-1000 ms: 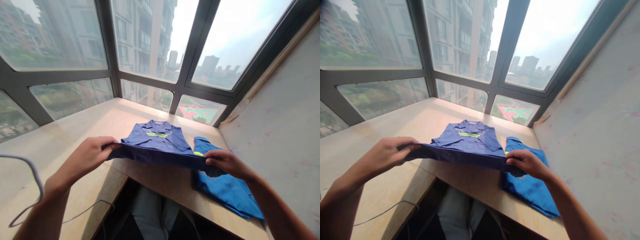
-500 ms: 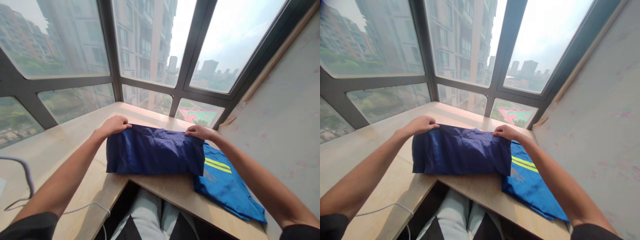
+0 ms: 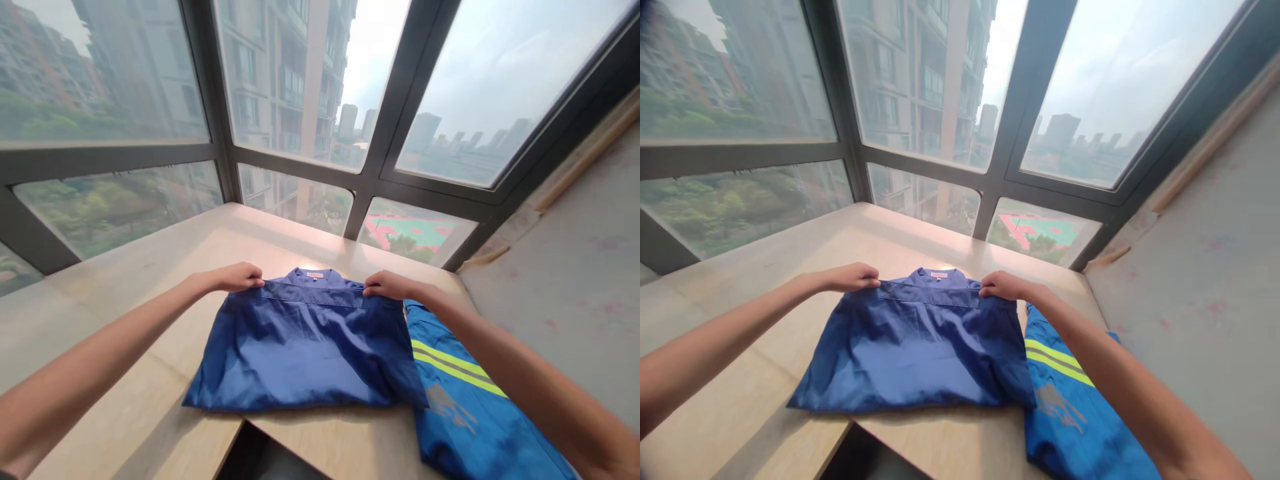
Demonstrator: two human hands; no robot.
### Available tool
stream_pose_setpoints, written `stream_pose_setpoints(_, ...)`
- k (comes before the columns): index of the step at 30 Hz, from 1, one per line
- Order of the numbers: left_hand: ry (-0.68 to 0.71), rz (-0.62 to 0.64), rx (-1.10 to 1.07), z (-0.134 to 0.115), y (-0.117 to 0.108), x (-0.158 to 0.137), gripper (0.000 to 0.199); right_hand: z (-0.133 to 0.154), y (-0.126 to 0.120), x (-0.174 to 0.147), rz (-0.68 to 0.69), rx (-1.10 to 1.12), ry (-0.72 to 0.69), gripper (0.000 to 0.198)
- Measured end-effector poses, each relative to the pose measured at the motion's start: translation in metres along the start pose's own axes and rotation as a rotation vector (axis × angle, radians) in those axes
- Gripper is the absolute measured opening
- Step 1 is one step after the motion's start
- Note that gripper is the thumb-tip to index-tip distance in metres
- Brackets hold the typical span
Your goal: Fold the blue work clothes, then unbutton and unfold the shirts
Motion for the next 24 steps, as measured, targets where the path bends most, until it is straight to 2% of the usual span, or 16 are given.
stream_pose_setpoints(2,0.031,-0.022,-0.029,0.004,-0.012,0.009,0.038,-0.026,-0.011,0.005,-0.014,0.085,0.037,0.041)
stream_pose_setpoints(5,0.030,-0.152,-0.032,0.016,-0.027,0.035,0.041,-0.070,-0.019,0.026,-0.026,0.129,0.123,0.053)
stream_pose_setpoints(7,0.016,-0.252,-0.019,0.030,-0.025,0.058,0.043,-0.094,-0.011,0.046,-0.039,0.100,0.188,0.052)
stream_pose_setpoints(9,-0.027,-0.303,-0.005,0.046,-0.010,0.081,0.044,-0.109,0.006,0.066,-0.068,0.039,0.238,0.045)
stream_pose_setpoints(12,-0.126,-0.284,-0.005,0.072,0.026,0.106,0.043,-0.116,0.038,0.088,-0.113,-0.020,0.268,0.031)
stream_pose_setpoints(15,-0.170,-0.332,-0.071,0.089,0.050,0.114,0.043,-0.115,0.063,0.097,-0.139,-0.009,0.279,0.024)
stream_pose_setpoints(20,-0.191,-0.507,-0.215,0.088,0.055,0.112,0.045,-0.122,0.081,0.091,-0.252,-0.003,0.361,0.028)
stream_pose_setpoints(22,-0.211,-0.573,-0.147,0.083,0.055,0.111,0.043,-0.125,0.087,0.087,-0.330,-0.034,0.450,0.030)
stream_pose_setpoints(24,-0.290,-0.648,-0.039,0.077,0.059,0.112,0.038,-0.126,0.093,0.084,-0.393,-0.067,0.538,0.031)
Point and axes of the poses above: each hand's wrist, its own x-axis towards the middle knuckle, its own y-axis out of the palm, z = x × y, the point moved 1 cm from there along x, towards the middle knuckle, and after that the axes turned 13 degrees about -x, right-handed, at the moved point
